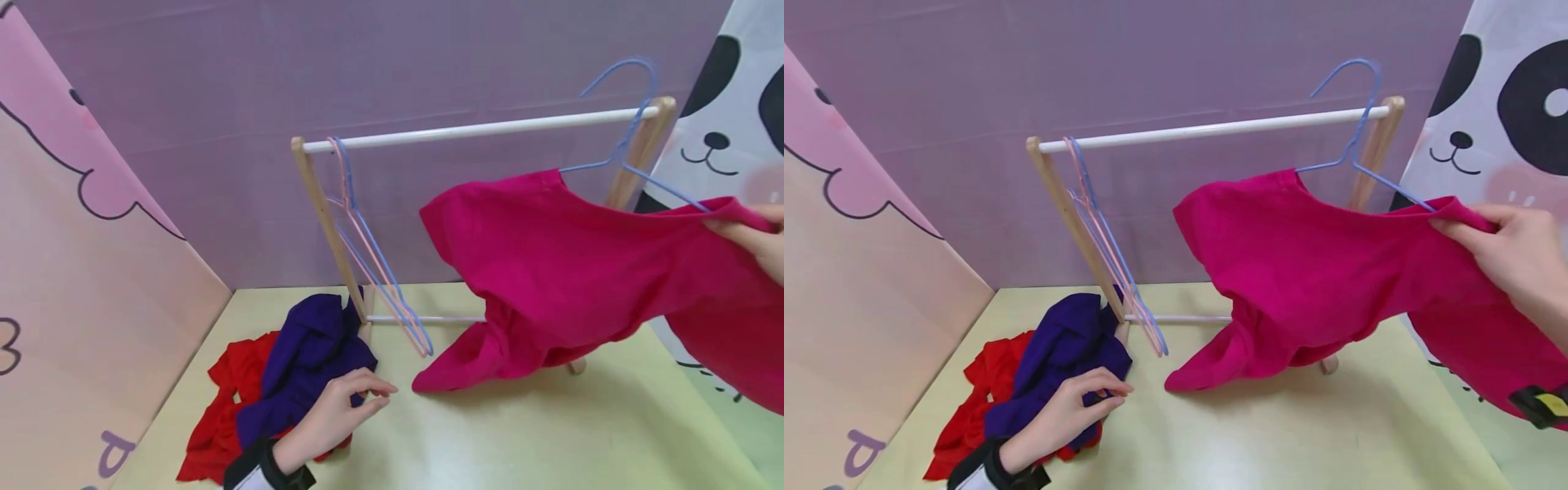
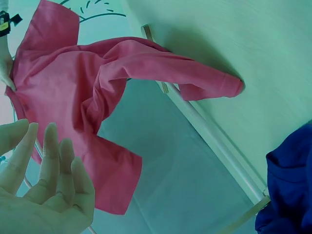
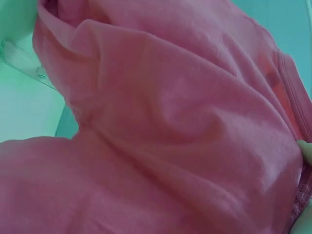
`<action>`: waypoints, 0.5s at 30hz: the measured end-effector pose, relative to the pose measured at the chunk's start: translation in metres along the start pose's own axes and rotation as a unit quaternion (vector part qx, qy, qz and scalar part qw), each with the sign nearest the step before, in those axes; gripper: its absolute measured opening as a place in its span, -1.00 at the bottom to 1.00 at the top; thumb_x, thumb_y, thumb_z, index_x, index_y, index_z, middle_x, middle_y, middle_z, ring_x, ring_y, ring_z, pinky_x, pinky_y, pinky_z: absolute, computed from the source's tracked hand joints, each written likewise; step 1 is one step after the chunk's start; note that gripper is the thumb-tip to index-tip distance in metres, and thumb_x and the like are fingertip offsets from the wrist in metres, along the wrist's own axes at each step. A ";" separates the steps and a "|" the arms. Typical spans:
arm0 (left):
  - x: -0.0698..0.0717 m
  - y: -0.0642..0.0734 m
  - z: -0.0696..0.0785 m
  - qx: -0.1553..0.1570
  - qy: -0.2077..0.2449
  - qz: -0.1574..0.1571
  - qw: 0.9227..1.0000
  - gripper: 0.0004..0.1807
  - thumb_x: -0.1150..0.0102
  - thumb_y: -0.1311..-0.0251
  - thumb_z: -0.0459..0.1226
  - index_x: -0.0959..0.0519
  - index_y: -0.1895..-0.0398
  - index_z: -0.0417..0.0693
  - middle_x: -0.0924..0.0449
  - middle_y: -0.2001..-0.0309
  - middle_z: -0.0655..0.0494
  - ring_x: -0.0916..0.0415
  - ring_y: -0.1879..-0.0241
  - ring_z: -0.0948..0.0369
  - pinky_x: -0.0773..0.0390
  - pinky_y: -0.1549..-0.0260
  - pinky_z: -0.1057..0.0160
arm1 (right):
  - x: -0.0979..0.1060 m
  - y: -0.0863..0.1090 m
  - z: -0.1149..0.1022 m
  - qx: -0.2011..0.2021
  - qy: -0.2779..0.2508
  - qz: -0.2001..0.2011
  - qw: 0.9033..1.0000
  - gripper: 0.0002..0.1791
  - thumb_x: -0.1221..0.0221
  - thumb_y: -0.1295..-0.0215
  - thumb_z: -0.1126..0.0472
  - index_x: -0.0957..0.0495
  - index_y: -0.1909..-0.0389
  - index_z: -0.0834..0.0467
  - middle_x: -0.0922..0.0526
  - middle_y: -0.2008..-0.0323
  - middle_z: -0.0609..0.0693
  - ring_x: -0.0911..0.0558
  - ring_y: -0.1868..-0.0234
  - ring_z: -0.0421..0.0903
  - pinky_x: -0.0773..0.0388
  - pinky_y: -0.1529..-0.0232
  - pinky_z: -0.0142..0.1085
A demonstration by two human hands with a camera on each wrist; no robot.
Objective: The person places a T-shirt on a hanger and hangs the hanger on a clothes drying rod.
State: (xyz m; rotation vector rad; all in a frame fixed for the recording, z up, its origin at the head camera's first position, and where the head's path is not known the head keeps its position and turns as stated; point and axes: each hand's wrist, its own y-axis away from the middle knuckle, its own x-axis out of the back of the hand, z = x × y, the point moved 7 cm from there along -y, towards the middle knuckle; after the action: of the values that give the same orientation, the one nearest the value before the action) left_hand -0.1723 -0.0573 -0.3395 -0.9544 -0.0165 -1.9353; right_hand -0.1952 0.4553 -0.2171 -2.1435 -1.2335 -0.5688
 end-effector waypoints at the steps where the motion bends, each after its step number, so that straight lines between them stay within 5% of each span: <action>1: 0.000 0.001 -0.001 0.005 0.000 -0.001 1.000 -0.84 -0.15 -0.03 -0.35 -0.58 0.28 0.00 -0.57 0.40 0.13 -0.43 0.36 0.32 -0.53 0.37 0.16 | -0.002 0.002 -0.005 0.005 -0.001 0.004 1.000 -0.77 -0.02 -0.16 -0.12 -0.40 0.13 -0.32 -0.34 0.73 -0.61 -0.44 0.74 -0.36 -0.41 0.81 -0.44; 4: 0.000 0.003 -0.004 0.022 0.003 -0.003 1.000 -0.84 -0.15 -0.04 -0.32 -0.57 0.27 0.03 -0.56 0.39 0.18 -0.42 0.36 0.34 -0.52 0.36 0.18 | -0.011 0.009 -0.018 0.018 -0.030 -0.009 0.999 -0.90 -0.03 -0.18 -0.04 -0.39 0.35 -0.41 -0.37 0.71 -0.56 -0.45 0.73 -0.35 -0.41 0.79 -0.49; 8: 0.005 0.004 0.006 0.041 0.011 -0.005 0.999 -0.84 -0.14 -0.03 -0.37 -0.58 0.30 0.01 -0.56 0.40 0.16 -0.41 0.37 0.34 -0.52 0.36 0.14 | -0.019 0.012 -0.016 0.020 -0.054 -0.024 0.998 -0.80 -0.05 -0.19 0.03 -0.40 0.46 -0.45 -0.42 0.72 -0.50 -0.47 0.73 -0.30 -0.42 0.77 -0.50; 11: 0.009 0.006 0.012 0.050 0.015 -0.002 0.999 -0.83 -0.14 -0.02 -0.41 -0.58 0.31 -0.02 -0.55 0.42 0.14 -0.41 0.38 0.33 -0.52 0.37 0.09 | -0.026 0.007 0.000 0.017 -0.036 -0.026 0.999 -0.91 -0.07 -0.17 -0.01 -0.49 0.34 -0.31 -0.44 0.74 -0.50 -0.49 0.73 -0.23 -0.42 0.76 -0.48; 15: 0.010 0.010 0.000 0.054 0.011 0.008 0.998 -0.83 -0.15 -0.02 -0.37 -0.58 0.30 0.04 -0.57 0.41 0.14 -0.42 0.37 0.34 -0.53 0.38 0.10 | -0.031 0.002 0.021 0.012 0.001 -0.023 1.000 -0.66 -0.08 -0.13 -0.10 -0.47 0.09 -0.09 -0.50 0.73 -0.42 -0.52 0.72 -0.14 -0.42 0.75 -0.44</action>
State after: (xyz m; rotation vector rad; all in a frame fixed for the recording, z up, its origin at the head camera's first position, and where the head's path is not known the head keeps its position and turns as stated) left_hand -0.1673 -0.0696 -0.3368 -0.8590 -0.0988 -1.9106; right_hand -0.2071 0.4494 -0.2520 -2.0983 -1.2864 -0.5714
